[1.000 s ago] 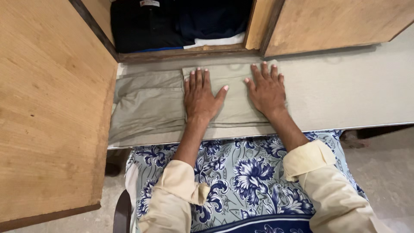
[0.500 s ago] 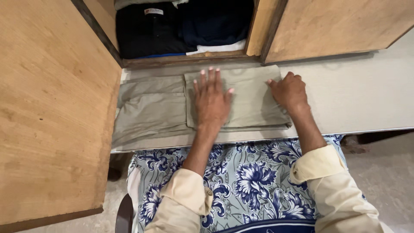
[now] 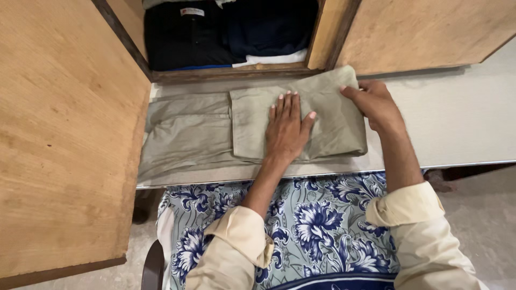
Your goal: The person folds a shirt on a flat surface, smoothing the fabric and folding the sleeves and sides inward.
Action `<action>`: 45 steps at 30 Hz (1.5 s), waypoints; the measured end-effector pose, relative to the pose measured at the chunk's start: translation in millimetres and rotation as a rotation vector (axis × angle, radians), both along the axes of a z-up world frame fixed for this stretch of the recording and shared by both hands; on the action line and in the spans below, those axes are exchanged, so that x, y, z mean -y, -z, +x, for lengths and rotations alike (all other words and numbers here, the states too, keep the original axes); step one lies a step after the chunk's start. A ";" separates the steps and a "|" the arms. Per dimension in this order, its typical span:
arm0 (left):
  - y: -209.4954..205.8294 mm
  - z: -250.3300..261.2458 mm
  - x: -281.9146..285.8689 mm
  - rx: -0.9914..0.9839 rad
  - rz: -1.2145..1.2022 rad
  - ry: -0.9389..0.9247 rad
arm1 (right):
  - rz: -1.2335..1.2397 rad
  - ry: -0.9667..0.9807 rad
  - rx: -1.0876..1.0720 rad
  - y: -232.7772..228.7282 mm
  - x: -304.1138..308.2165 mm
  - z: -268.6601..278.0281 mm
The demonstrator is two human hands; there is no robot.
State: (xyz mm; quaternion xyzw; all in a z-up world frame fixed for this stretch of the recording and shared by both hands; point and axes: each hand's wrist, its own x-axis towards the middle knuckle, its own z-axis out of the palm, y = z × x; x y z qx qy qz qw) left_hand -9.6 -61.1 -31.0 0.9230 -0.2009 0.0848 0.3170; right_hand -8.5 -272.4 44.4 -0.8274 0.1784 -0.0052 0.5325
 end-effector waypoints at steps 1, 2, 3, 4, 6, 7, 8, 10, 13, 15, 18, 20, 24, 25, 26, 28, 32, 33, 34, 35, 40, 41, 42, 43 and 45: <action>-1.3 -1.2 -1.4 0.001 -0.001 -0.001 | 0.176 -0.041 0.117 -4.0 -3.7 0.0; -3.2 -3.9 -3.9 0.019 -0.128 -0.013 | 0.175 -0.043 0.118 -10.1 -7.8 -0.8; -5.5 -7.4 -6.4 0.034 -0.254 -0.024 | 0.318 -0.059 0.155 -16.9 -13.2 -3.4; -9.0 -10.1 -8.4 0.032 -0.255 -0.025 | 0.460 -0.074 0.192 -24.2 -20.4 -6.4; -17.1 -14.2 -12.5 -0.062 -0.495 0.036 | 0.529 -0.109 0.237 -38.6 -38.6 -12.9; -20.5 -15.2 -13.0 -0.064 -0.497 0.034 | 0.597 -0.144 0.281 -44.4 -48.3 -17.0; -23.0 -15.3 -12.2 -0.134 -0.584 0.079 | 0.595 -0.145 0.278 -49.3 -57.7 -21.3; -22.6 -16.0 -10.4 -0.201 -0.671 0.120 | 0.653 -0.156 0.309 -58.0 -74.8 -28.5; -4.0 -18.8 0.6 -0.088 -0.898 0.232 | 0.684 -0.213 0.335 -67.7 -92.6 -39.8; 18.6 -17.6 19.8 -0.646 -1.464 0.330 | 0.666 -0.247 0.330 -71.6 -97.9 -43.8; 53.9 -3.1 42.6 -0.701 -1.893 0.754 | 0.632 -0.278 0.340 -68.9 -104.3 -44.7; 65.7 3.7 60.1 -0.488 -1.808 0.591 | 0.619 -0.278 0.351 -65.3 -107.2 -43.7; 80.5 5.2 65.3 -0.379 -1.855 0.629 | 0.640 -0.326 0.383 -60.8 -106.7 -40.8; 82.5 6.7 67.2 -0.377 -1.857 0.627 | 0.613 -0.332 0.404 -60.5 -105.9 -40.2; 82.5 8.3 69.7 -0.477 -1.895 0.585 | 0.613 -0.335 0.403 -60.5 -105.5 -40.0; 74.6 7.8 68.2 -0.575 -1.930 0.542 | 0.592 -0.361 0.464 -62.0 -106.9 -39.6; 27.9 -2.8 69.7 -0.116 -0.936 0.162 | 0.196 -0.134 0.398 -73.5 -100.3 -45.1; 20.2 -2.1 69.0 -0.011 -0.683 0.070 | 0.078 -0.136 0.459 -77.3 -94.2 -46.0; 15.3 0.5 71.8 -0.010 -0.684 0.066 | -0.040 -0.138 0.519 -78.7 -89.6 -45.9; 12.2 4.3 79.8 -0.043 -0.619 0.029 | -0.041 -0.142 0.520 -77.7 -86.0 -44.4; 25.1 1.3 86.9 -0.006 -0.122 -0.054 | -0.154 -0.332 0.359 -48.5 -50.0 -30.1; 22.9 0.5 81.2 -0.150 -0.258 0.036 | -0.153 -0.336 0.359 -41.1 -37.6 -23.7; 18.7 -0.3 73.2 -0.293 -0.395 0.127 | -0.254 -0.270 0.230 -33.9 -23.6 -16.0; 13.3 -2.4 64.8 -0.294 -0.394 0.122 | -0.352 -0.203 0.099 -25.0 -8.6 -9.8; -2.7 -7.6 47.2 -0.140 -0.345 0.164 | -0.163 -0.162 0.008 -5.8 26.3 0.4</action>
